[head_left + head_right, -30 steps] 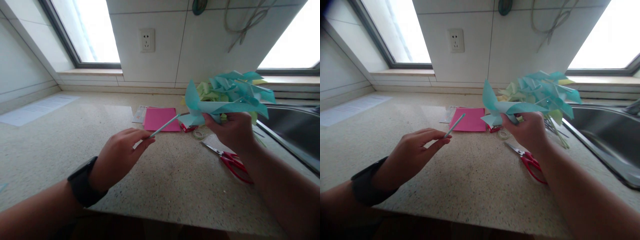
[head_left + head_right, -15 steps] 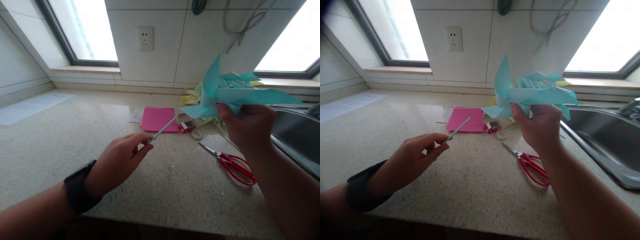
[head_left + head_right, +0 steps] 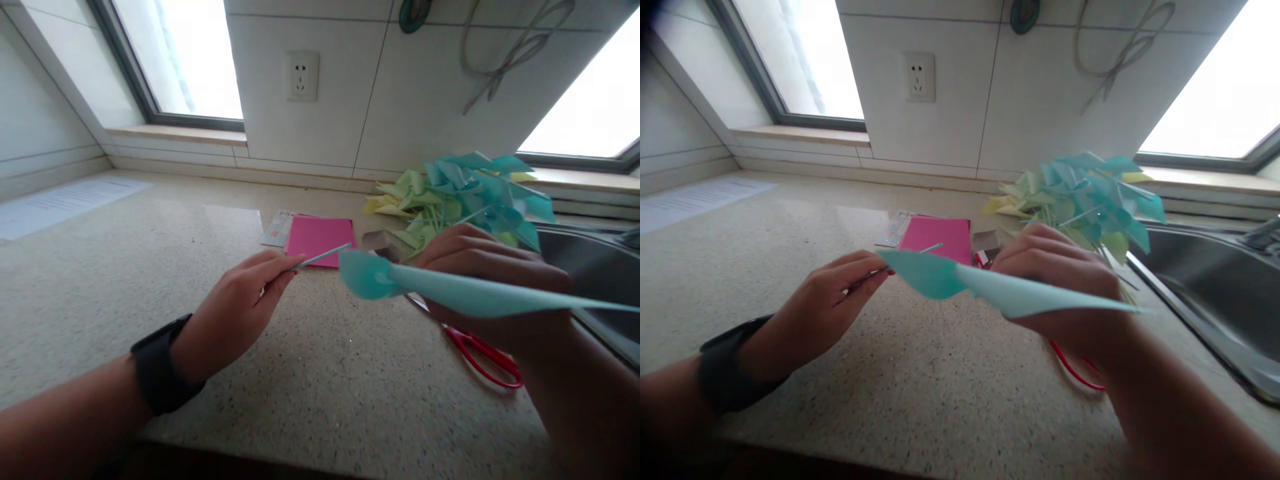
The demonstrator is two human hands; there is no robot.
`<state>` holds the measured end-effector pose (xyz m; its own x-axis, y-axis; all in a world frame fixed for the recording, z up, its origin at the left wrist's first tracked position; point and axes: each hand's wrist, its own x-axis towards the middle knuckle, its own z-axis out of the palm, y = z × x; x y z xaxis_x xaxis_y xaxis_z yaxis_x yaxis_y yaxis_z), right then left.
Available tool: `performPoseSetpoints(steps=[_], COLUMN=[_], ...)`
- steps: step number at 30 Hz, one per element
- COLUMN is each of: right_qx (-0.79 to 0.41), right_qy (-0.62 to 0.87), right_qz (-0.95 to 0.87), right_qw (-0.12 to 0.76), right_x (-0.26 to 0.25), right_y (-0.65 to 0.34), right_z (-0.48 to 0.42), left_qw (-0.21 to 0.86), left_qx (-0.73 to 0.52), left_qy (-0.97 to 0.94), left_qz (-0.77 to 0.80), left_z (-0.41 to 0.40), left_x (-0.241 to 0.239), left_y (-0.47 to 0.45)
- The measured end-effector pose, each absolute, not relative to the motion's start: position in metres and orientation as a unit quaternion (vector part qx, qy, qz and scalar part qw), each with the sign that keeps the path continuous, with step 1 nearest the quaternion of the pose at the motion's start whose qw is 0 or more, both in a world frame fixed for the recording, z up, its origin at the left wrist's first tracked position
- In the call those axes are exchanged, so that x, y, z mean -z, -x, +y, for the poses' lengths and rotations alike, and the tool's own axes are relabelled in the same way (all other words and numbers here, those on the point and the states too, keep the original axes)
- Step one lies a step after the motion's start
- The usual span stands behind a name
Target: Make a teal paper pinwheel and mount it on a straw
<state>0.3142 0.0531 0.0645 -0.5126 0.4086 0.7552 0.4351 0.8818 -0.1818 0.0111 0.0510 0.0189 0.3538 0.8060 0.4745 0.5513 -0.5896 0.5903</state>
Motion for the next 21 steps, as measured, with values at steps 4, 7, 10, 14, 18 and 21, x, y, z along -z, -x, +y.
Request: performPoseSetpoints(steps=[4, 7, 10, 14, 18, 21], right_qx=[-0.049, -0.032, 0.011, 0.111, 0.139, 0.104], right_qy=[0.191, 0.174, 0.167, 0.171, 0.207, 0.209], right_qz=[-0.907, -0.919, -0.92, -0.904, -0.879, -0.874], right_qw=[0.372, 0.351, 0.353, 0.376, 0.405, 0.426], right_x=[-0.066, -0.06, -0.053, -0.045, -0.036, -0.035], right_y=[-0.297, -0.288, -0.286, -0.289, -0.293, -0.292], right_z=[0.038, 0.034, 0.033, 0.03, 0.028, 0.026], left_qw=[0.188, 0.184, 0.174, 0.155, 0.13, 0.094], left_qx=[-0.398, -0.404, -0.395, -0.378, -0.359, -0.347], left_qy=[-0.8, -0.806, -0.826, -0.852, -0.874, -0.89], left_qz=[0.407, 0.39, 0.362, 0.327, 0.299, 0.28], left_z=[0.053, 0.051, 0.045, 0.039, 0.035, 0.033], left_x=[-0.018, -0.016, -0.015, -0.015, -0.018, -0.018], left_y=[-0.011, -0.011, -0.01, -0.008, -0.007, -0.005])
